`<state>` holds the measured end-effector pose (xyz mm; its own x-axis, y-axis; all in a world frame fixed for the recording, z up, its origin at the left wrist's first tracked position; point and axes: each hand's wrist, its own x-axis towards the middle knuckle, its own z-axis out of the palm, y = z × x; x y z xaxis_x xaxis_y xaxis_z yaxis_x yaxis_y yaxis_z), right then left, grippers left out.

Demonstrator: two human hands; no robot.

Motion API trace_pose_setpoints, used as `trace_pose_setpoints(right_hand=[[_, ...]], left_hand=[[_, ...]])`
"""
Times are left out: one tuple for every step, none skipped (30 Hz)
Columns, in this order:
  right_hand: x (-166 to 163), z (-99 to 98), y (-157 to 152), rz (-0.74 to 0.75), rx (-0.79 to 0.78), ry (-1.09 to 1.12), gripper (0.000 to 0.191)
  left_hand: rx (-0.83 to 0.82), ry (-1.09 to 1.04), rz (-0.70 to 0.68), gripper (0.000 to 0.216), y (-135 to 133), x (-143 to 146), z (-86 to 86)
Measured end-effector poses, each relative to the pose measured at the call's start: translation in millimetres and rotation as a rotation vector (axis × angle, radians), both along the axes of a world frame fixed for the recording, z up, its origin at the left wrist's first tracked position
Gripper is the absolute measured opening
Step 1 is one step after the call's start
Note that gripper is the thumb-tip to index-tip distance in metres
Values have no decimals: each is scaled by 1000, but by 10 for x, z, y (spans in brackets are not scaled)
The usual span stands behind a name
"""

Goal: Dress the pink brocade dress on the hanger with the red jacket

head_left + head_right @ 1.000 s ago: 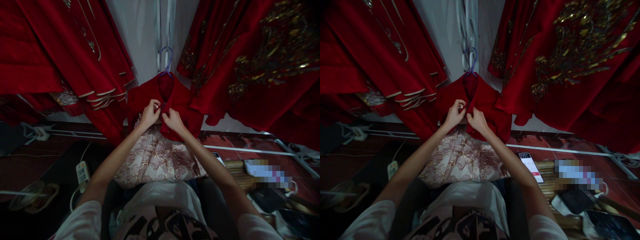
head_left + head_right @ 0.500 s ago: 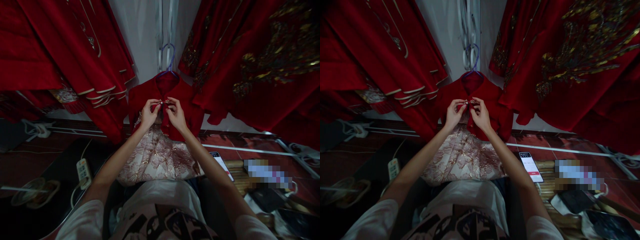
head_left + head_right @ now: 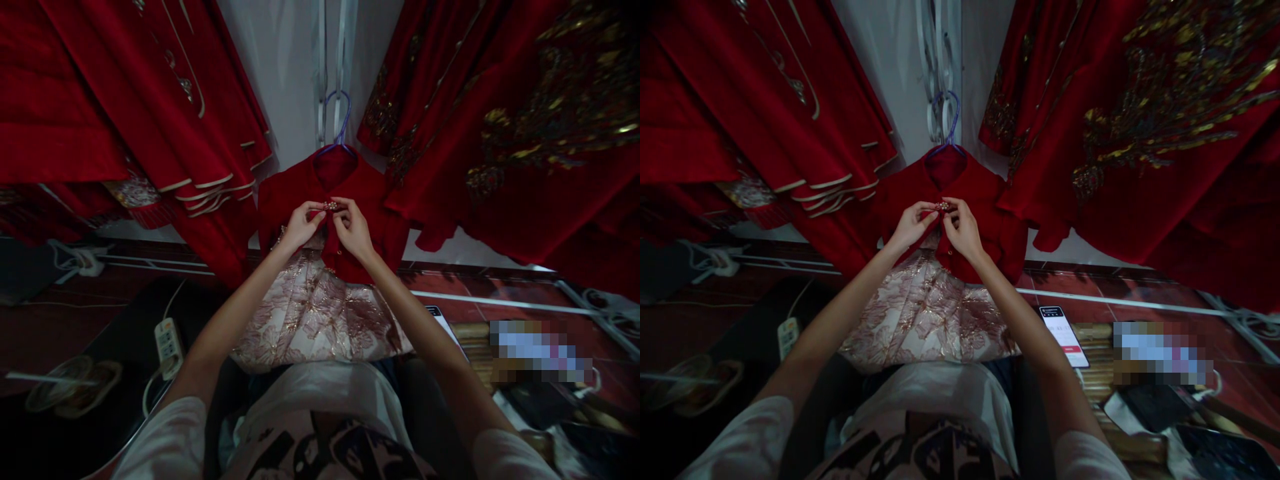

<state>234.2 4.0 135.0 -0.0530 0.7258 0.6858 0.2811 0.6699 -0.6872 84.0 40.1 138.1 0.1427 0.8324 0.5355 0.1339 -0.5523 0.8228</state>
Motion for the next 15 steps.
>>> trace_pose_setpoints(right_hand=[[8, 14, 4, -11, 7, -15, 32], [17, 27, 7, -23, 14, -28, 31], [26, 40, 11, -34, 21, -39, 29], [35, 52, 15, -44, 28, -48, 28], [43, 62, 20, -52, 35, -54, 27], [51, 71, 27, -56, 41, -55, 27], [57, 76, 34, -56, 45, -53, 26], [62, 80, 41, -52, 44, -46, 26], [65, 81, 49, -43, 38, -36, 26], [68, 81, 56, -33, 28, -23, 26], [70, 79, 63, -24, 16, -10, 27], [73, 78, 69, -17, 7, 3, 27], [77, 76, 75, -12, 0, 12, 28], [83, 75, 79, -6, -6, 16, 28], [91, 74, 84, 5, -11, 17, 29]], left_hand=[[11, 54, -19, 13, -2, -17, 34], [35, 110, -35, 13, -7, -34, 72], [67, 166, -46, 13, -17, -48, 112], [100, 221, -49, 13, -31, -59, 152], [127, 274, -48, 13, -46, -67, 190], [146, 322, -41, 13, -64, -72, 225], [154, 363, -35, 13, -81, -74, 255], [159, 393, -31, 12, -97, -73, 279], [165, 412, -30, 12, -112, -70, 297], [174, 419, -28, 10, -123, -65, 309], [186, 419, -26, 9, -131, -58, 315], [199, 416, -22, 8, -135, -50, 318], [211, 415, -19, 8, -136, -42, 316], [220, 416, -16, 8, -134, -35, 312], [225, 419, -13, 7, -130, -28, 307]])
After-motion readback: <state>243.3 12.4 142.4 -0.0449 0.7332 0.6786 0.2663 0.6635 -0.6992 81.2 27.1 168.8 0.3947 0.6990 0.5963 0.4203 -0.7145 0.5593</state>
